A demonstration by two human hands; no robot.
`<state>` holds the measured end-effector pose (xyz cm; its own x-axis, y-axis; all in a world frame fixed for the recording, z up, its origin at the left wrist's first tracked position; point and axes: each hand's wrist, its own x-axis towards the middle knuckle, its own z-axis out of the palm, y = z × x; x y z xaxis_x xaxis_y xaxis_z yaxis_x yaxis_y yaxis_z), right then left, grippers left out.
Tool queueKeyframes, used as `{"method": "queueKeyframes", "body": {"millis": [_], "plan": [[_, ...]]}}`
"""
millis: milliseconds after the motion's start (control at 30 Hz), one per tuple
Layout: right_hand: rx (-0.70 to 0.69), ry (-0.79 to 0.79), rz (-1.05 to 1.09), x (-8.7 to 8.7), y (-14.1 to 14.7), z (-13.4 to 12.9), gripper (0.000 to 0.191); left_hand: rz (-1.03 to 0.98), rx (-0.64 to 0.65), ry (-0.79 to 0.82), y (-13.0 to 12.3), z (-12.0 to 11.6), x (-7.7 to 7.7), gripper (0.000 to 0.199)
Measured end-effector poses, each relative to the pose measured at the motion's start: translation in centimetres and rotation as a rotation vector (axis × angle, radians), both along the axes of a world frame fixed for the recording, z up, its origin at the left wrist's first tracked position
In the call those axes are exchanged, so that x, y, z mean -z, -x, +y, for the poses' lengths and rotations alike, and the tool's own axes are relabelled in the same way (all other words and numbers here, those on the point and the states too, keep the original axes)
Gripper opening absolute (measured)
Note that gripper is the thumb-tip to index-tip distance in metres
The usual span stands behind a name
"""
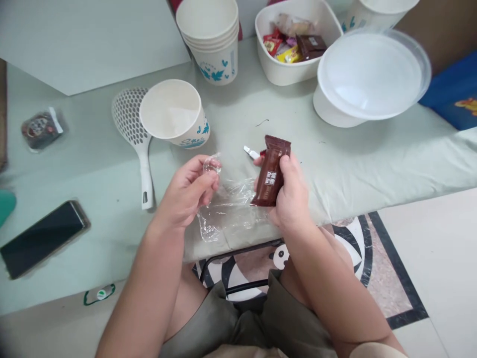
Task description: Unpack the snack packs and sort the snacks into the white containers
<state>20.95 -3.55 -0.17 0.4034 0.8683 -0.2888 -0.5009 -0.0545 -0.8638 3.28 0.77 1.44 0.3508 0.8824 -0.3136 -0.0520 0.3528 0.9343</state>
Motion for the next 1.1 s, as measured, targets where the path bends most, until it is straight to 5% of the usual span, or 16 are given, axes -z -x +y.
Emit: {"method": "queueKeyframes", "body": {"millis": [167,367,600,800,933,1100], "plan": [[0.032,0.008,0.109,-0.7,-0.3,0.6,0.022,-0.132,-0.061,0.060,-0.4,0.7,-0.4,0.016],[0.032,0.010,-0.122,-2.0,-1.6,3.1,0.020,-0.188,-0.060,0.099,-0.1,0.9,-0.7,0.022],[-0.062,0.119,-0.748,-6.6,-5.6,11.1,0.005,-0.204,-0.092,0.104,0.7,1.0,-0.6,0.024],[-0.113,0.149,-1.423,-9.4,-8.7,18.7,0.036,-0.166,-0.108,0.104,-0.1,1.4,-0.3,0.020],[-0.185,0.271,-1.566,-9.2,-9.2,21.9,0.031,-0.124,-0.165,0.144,-0.3,1.8,-0.3,0.017],[-0.180,0.306,-1.547,-9.2,-10.2,22.2,0.025,-0.153,-0.218,0.119,0.1,2.2,-0.7,0.019]]}}
